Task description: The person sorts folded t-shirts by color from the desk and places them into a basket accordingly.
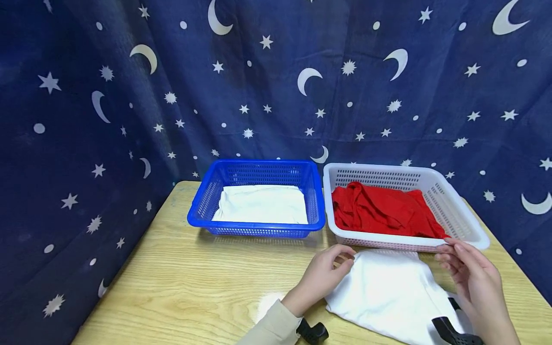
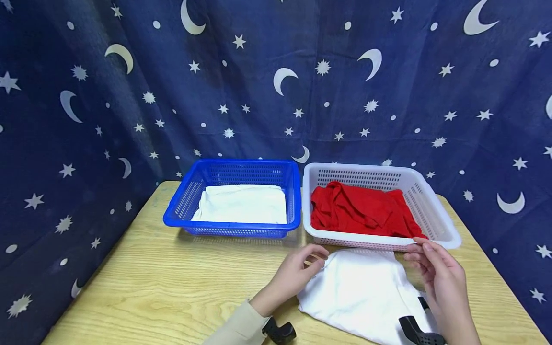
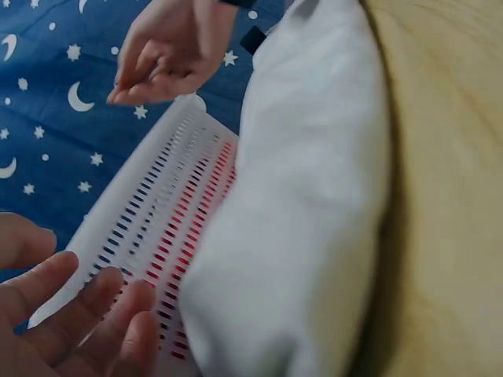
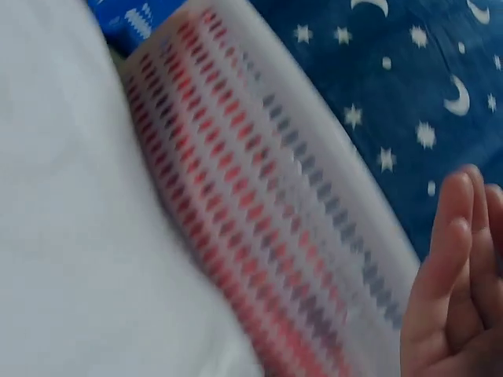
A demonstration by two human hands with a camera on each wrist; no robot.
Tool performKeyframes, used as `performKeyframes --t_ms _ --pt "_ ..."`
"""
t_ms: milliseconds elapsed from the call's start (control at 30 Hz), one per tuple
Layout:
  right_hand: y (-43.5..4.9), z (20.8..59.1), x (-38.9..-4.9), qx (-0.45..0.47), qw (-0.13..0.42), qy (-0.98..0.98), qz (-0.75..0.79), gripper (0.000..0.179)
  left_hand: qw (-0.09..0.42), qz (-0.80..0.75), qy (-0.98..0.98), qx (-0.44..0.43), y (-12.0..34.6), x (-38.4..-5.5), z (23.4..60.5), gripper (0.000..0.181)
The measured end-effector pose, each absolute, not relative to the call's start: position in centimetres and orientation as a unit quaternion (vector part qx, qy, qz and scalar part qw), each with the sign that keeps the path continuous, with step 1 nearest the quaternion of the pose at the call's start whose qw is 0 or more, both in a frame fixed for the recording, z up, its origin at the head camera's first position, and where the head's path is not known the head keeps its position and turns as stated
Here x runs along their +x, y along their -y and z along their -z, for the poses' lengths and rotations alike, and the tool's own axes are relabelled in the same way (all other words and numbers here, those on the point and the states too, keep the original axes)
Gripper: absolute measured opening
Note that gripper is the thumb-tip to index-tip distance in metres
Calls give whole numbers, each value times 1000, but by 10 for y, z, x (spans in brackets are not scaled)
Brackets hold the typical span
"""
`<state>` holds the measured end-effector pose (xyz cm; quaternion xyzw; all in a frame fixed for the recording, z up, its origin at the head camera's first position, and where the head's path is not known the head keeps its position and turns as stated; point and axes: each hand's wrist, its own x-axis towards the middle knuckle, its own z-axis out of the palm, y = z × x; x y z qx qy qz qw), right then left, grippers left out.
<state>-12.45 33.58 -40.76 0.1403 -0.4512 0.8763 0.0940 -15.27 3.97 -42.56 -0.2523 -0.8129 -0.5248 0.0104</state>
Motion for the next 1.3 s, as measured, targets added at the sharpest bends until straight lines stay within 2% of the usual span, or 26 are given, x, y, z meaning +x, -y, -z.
performKeyframes --t_ms 267,433,533,667,867,1000,1100,1167,1233,1300 --pt "-364 443 -111 168 -37 380 -909 43 -69 523 826 -199 -24 -145 438 29" --pt "-375 451 -107 154 -70 440 -882 40 -100 522 828 -176 -20 -142 440 35" --pt "-383 454 -104 104 -54 566 -816 34 -128 567 797 -161 -18 -143 443 33" --pt "-394 459 -103 -35 -29 735 -677 29 -201 654 718 -133 -14 -146 448 30" --pt "-402 465 -107 -187 0 888 -421 62 -303 725 604 -132 2 -156 456 34" --pt "-402 462 -108 -265 -62 901 -338 75 -398 728 538 -150 17 -162 458 40" --pt "-406 460 -105 -242 -135 916 -289 84 -452 719 504 -158 26 -164 458 42" --pt "-409 458 -103 -190 -171 935 -246 87 -471 718 485 -163 29 -165 458 42" --pt "-411 455 -103 -144 -196 944 -221 90 -484 718 471 -169 29 -164 458 42" --pt "-409 453 -104 -112 -197 951 -209 89 -493 719 457 -175 29 -164 458 42"
